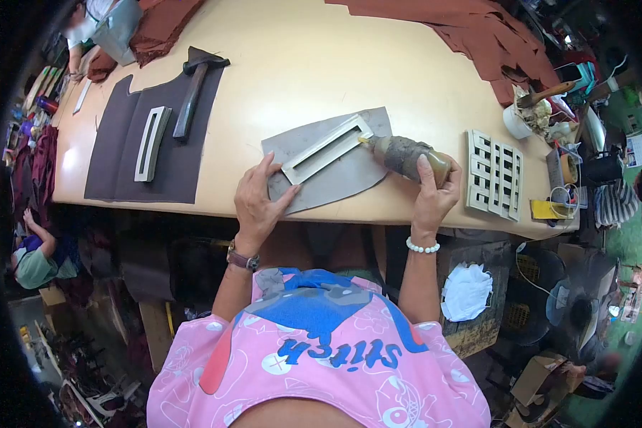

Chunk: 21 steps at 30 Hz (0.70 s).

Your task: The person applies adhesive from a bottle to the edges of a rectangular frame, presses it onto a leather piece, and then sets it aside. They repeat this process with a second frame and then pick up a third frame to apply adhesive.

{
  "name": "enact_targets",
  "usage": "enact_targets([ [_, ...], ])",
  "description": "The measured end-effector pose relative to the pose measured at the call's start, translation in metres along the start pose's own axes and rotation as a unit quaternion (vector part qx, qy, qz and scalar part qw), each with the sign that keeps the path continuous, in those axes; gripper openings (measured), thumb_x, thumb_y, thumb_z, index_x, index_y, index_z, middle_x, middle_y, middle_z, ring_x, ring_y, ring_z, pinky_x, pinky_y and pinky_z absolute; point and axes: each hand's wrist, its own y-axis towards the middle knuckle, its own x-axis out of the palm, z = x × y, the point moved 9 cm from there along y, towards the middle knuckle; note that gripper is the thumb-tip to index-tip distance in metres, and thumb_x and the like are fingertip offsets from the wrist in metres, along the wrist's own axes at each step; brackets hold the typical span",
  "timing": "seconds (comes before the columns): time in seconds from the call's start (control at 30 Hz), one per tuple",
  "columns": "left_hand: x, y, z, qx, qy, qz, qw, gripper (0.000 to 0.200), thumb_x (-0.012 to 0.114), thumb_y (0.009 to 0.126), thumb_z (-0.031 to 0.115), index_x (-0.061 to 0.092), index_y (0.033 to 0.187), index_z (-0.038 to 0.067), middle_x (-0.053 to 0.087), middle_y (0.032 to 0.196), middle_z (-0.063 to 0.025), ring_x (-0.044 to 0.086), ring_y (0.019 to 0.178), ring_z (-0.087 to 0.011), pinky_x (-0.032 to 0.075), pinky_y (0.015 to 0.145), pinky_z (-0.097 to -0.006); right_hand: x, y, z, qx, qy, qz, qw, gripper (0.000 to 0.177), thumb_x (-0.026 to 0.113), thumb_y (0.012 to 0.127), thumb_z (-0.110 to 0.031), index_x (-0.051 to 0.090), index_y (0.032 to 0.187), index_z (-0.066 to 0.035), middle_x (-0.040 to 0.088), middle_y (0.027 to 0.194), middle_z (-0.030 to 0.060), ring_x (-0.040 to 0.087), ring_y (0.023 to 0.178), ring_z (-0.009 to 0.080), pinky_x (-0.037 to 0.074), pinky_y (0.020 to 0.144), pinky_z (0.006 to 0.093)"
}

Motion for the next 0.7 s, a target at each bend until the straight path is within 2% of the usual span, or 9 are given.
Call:
enact_targets([
  [0.23,-0.004,0.002,0.002,-0.009,-0.028,-0.002,1.000,0.065,0.078,0.070,0.015,0.050,0.128,0.003,0.067,0.098,-0.0110,0.061,0.092,-0.0265,0.047,0.083,-0.0376,0.024,-0.039,-0.008,0.015,0.006,-0.040,0.999,0.029,0.073,0.081,-0.008,0.056,0.104,-0.002,0.059,0.094,0.0028,0.055,0.084,0.0094,0.047,0.078,0.0230],
  [0.5,0.000,0.001,-0.015,-0.083,-0.073,-0.012,0.994,0.050,0.068,0.080,0.009,0.052,0.127,0.003,0.067,0.098,-0.0107,0.061,0.095,-0.0259,0.046,0.088,-0.0370,0.049,-0.081,-0.020,0.034,-0.010,-0.106,0.994,0.032,0.074,0.079,-0.006,0.056,0.105,-0.002,0.058,0.097,0.0022,0.055,0.088,0.0098,0.046,0.079,0.0233],
  [0.63,0.001,0.001,-0.018,-0.094,-0.074,-0.020,0.993,0.050,0.067,0.080,0.008,0.052,0.127,0.003,0.067,0.098,-0.0106,0.061,0.096,-0.0256,0.046,0.088,-0.0371,0.059,-0.083,-0.007,0.107,0.025,-0.148,0.983,0.031,0.072,0.081,-0.008,0.056,0.107,-0.003,0.060,0.096,0.0022,0.057,0.084,0.0101,0.047,0.076,0.0233],
  [0.7,0.001,0.001,-0.017,-0.099,-0.071,-0.020,0.992,0.050,0.067,0.080,0.007,0.052,0.127,0.003,0.068,0.097,-0.0107,0.061,0.096,-0.0262,0.046,0.088,-0.0369,0.049,-0.074,0.020,0.229,0.092,-0.135,0.960,0.031,0.069,0.083,-0.012,0.056,0.109,-0.003,0.062,0.097,0.0030,0.060,0.085,0.0127,0.049,0.074,0.0239],
])
